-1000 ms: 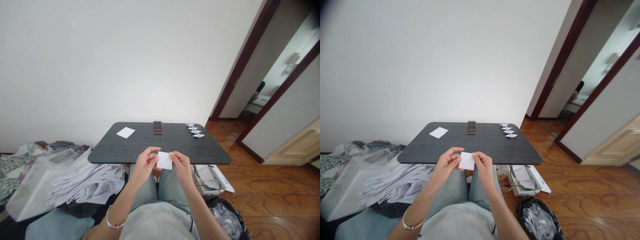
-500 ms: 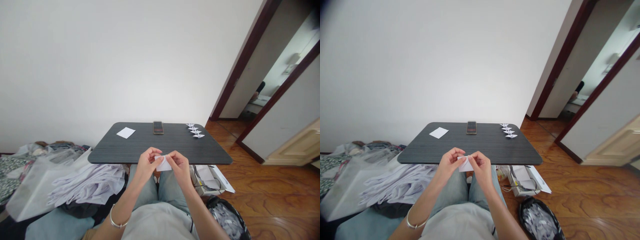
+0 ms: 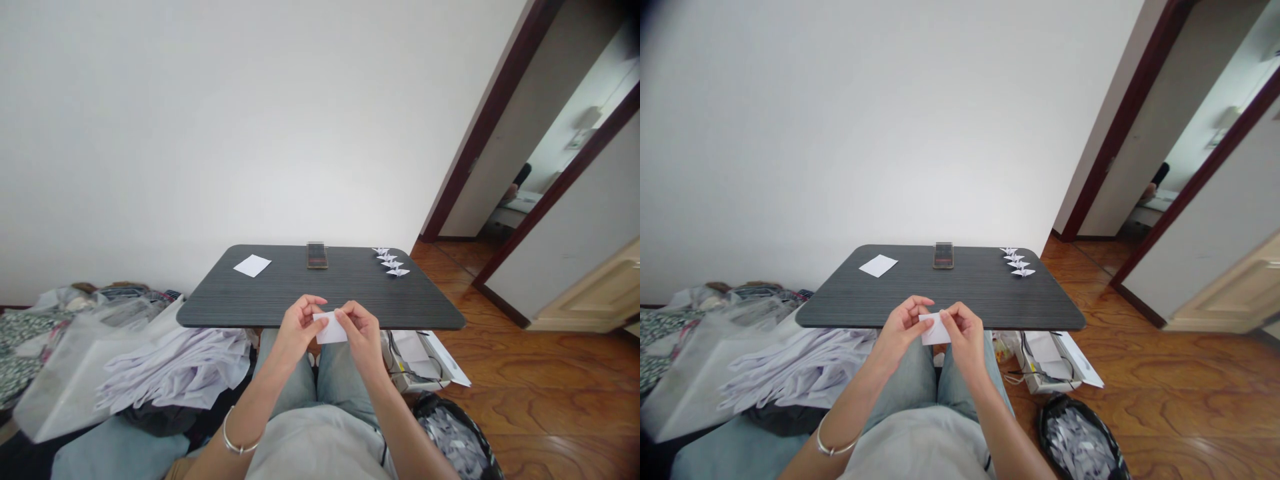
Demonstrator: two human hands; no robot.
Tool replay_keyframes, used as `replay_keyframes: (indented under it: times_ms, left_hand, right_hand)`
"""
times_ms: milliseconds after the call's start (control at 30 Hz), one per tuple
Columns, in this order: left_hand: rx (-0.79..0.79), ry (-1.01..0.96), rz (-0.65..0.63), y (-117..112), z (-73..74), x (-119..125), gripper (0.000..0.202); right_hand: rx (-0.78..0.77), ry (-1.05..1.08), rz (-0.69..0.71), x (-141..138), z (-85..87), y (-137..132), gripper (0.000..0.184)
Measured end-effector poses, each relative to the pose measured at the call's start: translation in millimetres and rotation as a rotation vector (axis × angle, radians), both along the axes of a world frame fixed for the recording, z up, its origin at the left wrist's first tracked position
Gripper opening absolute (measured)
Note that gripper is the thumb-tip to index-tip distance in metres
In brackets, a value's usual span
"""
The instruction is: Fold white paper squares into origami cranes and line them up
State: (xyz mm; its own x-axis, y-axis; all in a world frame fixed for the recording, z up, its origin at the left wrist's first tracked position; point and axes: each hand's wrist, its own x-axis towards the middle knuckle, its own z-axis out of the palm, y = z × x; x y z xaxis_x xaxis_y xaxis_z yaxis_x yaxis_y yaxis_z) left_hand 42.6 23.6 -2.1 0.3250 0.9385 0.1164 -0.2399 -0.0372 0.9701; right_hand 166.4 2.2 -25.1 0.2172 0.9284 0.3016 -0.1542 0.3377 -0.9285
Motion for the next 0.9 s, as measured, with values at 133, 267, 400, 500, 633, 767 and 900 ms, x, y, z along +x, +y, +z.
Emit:
replay_keyframes:
  times_ms: [133, 267, 400, 500, 633, 767, 900]
  left_hand:
    - [-0.009, -0.015, -0.030, 1.3, -2.2, -4.7, 0.036]
    - [-0.030, -0.012, -0.059, 2.5, -2.6, -10.3, 0.043]
    - [-0.055, 0.002, -0.061, 1.8, -1.0, -14.5, 0.049]
    - [-0.068, -0.003, -0.069, 1.1, 0.2, -16.2, 0.054]
    - [-0.081, -0.022, -0.088, 0.0, 2.2, -17.1, 0.058]
    - [-0.104, -0.078, -0.078, -2.2, 4.7, -16.4, 0.052]
    - [-0.108, -0.042, -0.042, -2.0, 2.3, -12.4, 0.043]
  right_hand:
    - [-0.005, 0.022, -0.001, 1.1, -0.8, 0.7, 0.029]
    - [-0.005, 0.032, -0.001, 2.6, -2.2, 1.9, 0.028]
    - [-0.009, 0.038, 0.002, 3.2, -3.3, 3.5, 0.028]
    - [-0.010, 0.030, -0.009, 3.6, -3.5, 4.7, 0.028]
    - [-0.008, 0.016, -0.030, 5.7, -4.6, 6.2, 0.028]
    - [0.013, 0.013, -0.063, 7.8, -4.7, 6.7, 0.028]
    - [-0.006, 0.056, -0.025, 6.9, -2.4, 5.2, 0.028]
